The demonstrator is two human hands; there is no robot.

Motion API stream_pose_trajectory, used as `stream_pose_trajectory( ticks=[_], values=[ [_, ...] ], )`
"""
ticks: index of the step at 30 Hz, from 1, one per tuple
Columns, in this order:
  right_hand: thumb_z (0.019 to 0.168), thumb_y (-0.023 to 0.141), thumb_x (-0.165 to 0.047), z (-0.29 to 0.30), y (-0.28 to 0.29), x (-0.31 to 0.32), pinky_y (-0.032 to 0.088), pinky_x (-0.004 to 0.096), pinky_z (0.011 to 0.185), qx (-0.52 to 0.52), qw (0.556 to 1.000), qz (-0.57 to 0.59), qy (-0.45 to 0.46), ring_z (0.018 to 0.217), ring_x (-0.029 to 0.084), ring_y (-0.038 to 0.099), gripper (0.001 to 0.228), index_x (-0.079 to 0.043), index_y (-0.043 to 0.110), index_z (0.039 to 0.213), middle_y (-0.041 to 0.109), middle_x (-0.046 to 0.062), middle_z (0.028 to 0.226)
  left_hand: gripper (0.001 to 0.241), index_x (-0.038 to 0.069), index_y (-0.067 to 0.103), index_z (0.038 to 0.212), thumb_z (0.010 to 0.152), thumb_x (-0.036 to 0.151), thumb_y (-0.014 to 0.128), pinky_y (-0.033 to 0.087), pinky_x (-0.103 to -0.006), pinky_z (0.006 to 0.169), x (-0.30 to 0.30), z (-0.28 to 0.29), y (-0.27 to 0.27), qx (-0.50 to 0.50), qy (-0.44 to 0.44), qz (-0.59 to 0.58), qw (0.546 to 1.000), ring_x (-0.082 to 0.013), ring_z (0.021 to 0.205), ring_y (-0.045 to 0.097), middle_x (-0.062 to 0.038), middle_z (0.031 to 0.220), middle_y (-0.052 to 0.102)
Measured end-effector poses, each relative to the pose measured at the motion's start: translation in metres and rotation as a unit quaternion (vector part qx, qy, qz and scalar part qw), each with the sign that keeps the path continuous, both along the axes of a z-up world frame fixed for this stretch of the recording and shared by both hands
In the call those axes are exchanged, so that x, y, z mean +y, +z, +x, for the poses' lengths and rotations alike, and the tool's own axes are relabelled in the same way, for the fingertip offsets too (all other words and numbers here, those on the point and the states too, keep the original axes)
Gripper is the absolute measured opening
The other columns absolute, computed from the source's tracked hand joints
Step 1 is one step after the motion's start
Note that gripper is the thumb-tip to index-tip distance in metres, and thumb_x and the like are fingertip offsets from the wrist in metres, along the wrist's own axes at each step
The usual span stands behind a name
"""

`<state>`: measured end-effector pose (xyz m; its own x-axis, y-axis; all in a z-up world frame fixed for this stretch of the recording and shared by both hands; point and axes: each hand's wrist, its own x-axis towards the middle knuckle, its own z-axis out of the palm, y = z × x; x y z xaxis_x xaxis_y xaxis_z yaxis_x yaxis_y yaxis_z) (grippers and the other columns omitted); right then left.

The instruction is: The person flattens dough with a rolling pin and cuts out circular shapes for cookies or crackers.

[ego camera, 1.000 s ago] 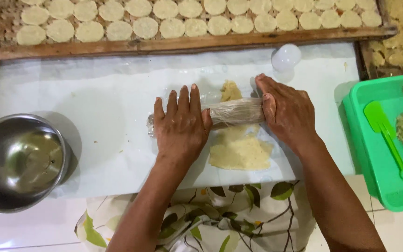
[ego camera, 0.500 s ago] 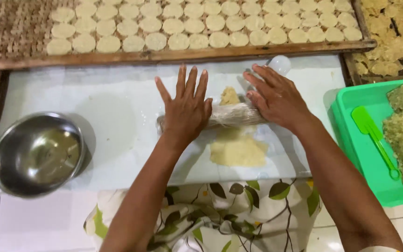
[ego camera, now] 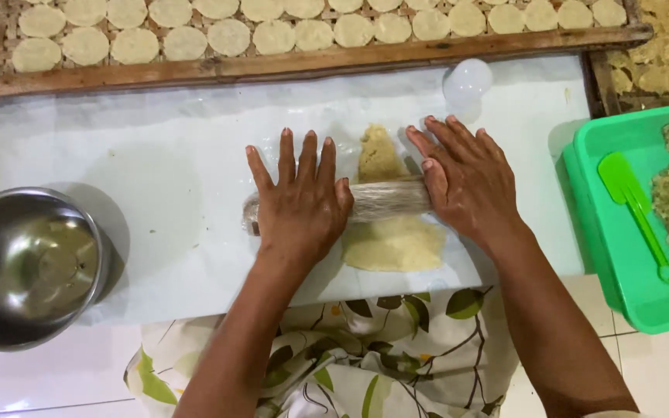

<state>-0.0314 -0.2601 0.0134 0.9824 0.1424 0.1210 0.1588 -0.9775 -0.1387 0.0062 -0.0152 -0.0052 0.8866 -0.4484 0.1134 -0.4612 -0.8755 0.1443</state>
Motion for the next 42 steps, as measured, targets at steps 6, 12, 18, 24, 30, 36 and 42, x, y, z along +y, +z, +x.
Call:
stream_pose_trajectory(
  ticks=[6, 12, 18, 24, 30, 36, 42],
  values=[
    [0.111, 0.039, -0.027, -0.031, 0.001, 0.011, 0.035, 0.052, 0.118, -0.057, 0.998, 0.034, -0.025, 0.146, 0.032, 0.048, 0.048, -0.014, 0.051, 0.156, 0.054, 0.012, 0.156, 0.063, 0.007, 0.048, 0.152, 0.099, 0.042, 0.045, 0.017, -0.0679, 0.117, 0.002, -0.023, -0.007, -0.031, 0.006, -0.008, 0.999, -0.0380, 0.147, 0.033, -0.015, 0.154, 0.046],
    [0.113, 0.038, -0.032, -0.068, -0.004, 0.018, 0.031, 0.051, 0.119, -0.067, 0.995, 0.056, -0.040, 0.151, 0.033, 0.043, 0.053, -0.007, 0.042, 0.159, 0.049, 0.014, 0.160, 0.065, 0.004, 0.039, 0.156, 0.104, 0.040, 0.051, 0.022, -0.0594, 0.123, 0.010, -0.059, -0.002, -0.012, -0.005, -0.031, 0.999, -0.0336, 0.149, 0.037, -0.014, 0.158, 0.044],
    [0.113, 0.035, -0.035, -0.088, -0.014, 0.017, 0.025, 0.056, 0.123, -0.095, 0.993, 0.055, -0.048, 0.153, 0.035, 0.039, 0.056, -0.005, 0.037, 0.161, 0.041, 0.015, 0.165, 0.071, 0.004, 0.036, 0.158, 0.099, 0.041, 0.051, 0.021, -0.0577, 0.122, 0.017, -0.073, -0.003, -0.024, -0.030, -0.032, 0.999, -0.0341, 0.146, 0.039, -0.016, 0.159, 0.043],
    [0.112, 0.030, -0.038, -0.013, -0.004, -0.006, 0.029, 0.047, 0.124, -0.004, 0.998, 0.052, -0.033, 0.153, 0.027, 0.040, 0.052, -0.015, 0.042, 0.158, 0.047, 0.005, 0.160, 0.066, 0.010, 0.032, 0.160, 0.104, 0.043, 0.045, 0.013, -0.0666, 0.121, -0.002, 0.007, -0.010, 0.015, -0.021, -0.051, 0.998, -0.0331, 0.153, 0.025, -0.013, 0.163, 0.034],
    [0.113, 0.033, -0.036, 0.015, -0.006, -0.013, 0.023, 0.052, 0.118, 0.035, 0.999, 0.013, 0.009, 0.150, 0.032, 0.031, 0.048, -0.022, 0.043, 0.158, 0.041, 0.011, 0.162, 0.065, 0.009, 0.035, 0.161, 0.105, 0.041, 0.042, 0.007, -0.0786, 0.113, 0.000, 0.025, -0.003, -0.072, -0.028, -0.039, 0.996, -0.0368, 0.157, 0.012, -0.017, 0.167, 0.029],
    [0.109, 0.038, -0.041, -0.045, 0.000, -0.001, 0.027, 0.050, 0.121, 0.030, 0.998, 0.054, -0.012, 0.152, 0.029, 0.035, 0.056, -0.018, 0.038, 0.161, 0.040, 0.008, 0.165, 0.064, 0.010, 0.040, 0.156, 0.106, 0.050, 0.038, 0.006, -0.0720, 0.119, 0.008, -0.022, -0.014, 0.018, -0.041, -0.020, 0.999, -0.0324, 0.159, 0.007, -0.013, 0.167, 0.027],
    [0.096, 0.059, -0.043, -0.074, 0.004, -0.007, 0.026, 0.054, 0.118, -0.010, 0.996, 0.052, 0.069, 0.142, 0.033, 0.045, 0.074, -0.015, 0.033, 0.159, 0.050, 0.015, 0.152, 0.081, 0.008, 0.041, 0.148, 0.084, 0.051, 0.066, 0.005, -0.0721, 0.117, 0.021, -0.046, 0.004, 0.047, -0.087, 0.013, 0.995, -0.0323, 0.154, 0.013, -0.015, 0.154, 0.040]
  ],
)
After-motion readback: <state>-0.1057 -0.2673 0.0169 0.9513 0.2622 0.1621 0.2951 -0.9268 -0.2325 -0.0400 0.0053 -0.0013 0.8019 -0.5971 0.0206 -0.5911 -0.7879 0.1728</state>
